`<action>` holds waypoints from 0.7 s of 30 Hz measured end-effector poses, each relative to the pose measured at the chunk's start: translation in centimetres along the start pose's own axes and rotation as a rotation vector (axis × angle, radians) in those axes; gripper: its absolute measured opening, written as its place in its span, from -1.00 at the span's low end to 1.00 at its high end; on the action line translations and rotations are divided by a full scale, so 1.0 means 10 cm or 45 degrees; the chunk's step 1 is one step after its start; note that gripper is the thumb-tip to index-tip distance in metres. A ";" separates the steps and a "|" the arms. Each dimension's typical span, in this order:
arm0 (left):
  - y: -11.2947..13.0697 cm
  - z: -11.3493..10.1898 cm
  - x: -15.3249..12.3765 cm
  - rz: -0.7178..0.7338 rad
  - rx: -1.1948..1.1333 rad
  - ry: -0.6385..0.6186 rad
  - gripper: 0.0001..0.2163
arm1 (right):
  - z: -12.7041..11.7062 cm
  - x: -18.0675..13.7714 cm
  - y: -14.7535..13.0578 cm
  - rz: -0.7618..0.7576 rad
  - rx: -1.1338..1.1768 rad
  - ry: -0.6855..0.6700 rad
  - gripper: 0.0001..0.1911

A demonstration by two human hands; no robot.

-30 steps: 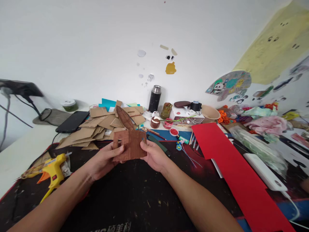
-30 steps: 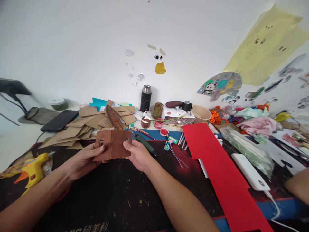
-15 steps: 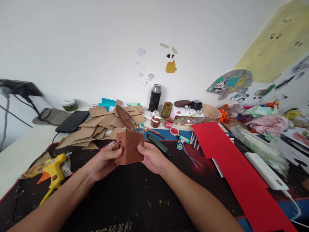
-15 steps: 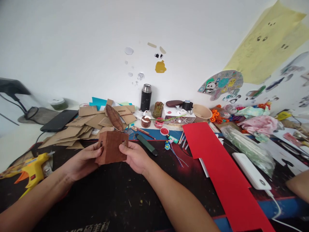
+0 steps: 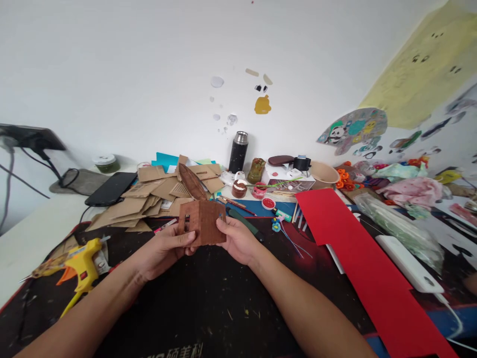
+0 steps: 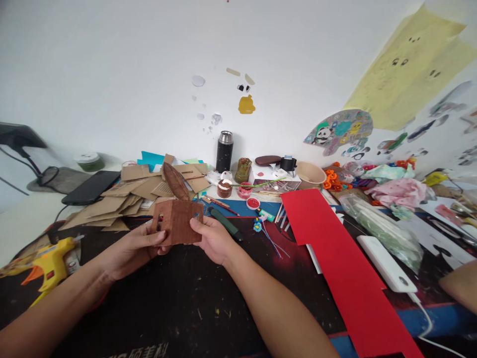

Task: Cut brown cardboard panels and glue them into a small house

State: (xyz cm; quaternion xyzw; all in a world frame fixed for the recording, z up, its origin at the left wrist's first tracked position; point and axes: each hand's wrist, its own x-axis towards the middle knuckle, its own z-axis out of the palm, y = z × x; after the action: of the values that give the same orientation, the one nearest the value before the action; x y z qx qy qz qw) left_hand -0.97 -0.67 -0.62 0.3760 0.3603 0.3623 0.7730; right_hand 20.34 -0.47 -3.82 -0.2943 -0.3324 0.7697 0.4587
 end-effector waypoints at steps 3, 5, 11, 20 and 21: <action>-0.01 0.00 0.00 0.001 -0.003 0.006 -0.54 | 0.04 -0.01 0.01 -0.006 0.008 -0.023 -0.45; -0.01 0.01 -0.01 0.004 -0.002 0.002 -0.50 | 0.06 -0.02 0.03 -0.005 0.020 -0.046 -0.45; 0.02 0.04 -0.01 0.030 0.058 0.006 -0.50 | 0.03 0.00 0.04 -0.002 0.020 -0.027 -0.44; -0.02 0.05 0.00 0.001 0.204 0.116 -0.60 | -0.02 0.02 -0.03 -0.068 -0.044 0.079 -0.47; -0.02 0.04 0.00 0.001 0.212 0.127 -0.60 | -0.02 0.02 -0.02 -0.073 -0.049 0.084 -0.47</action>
State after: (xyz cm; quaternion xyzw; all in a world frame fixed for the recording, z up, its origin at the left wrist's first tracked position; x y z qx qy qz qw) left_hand -0.56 -0.90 -0.56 0.4206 0.4269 0.3497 0.7201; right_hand 20.51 -0.18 -3.74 -0.3186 -0.3399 0.7396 0.4857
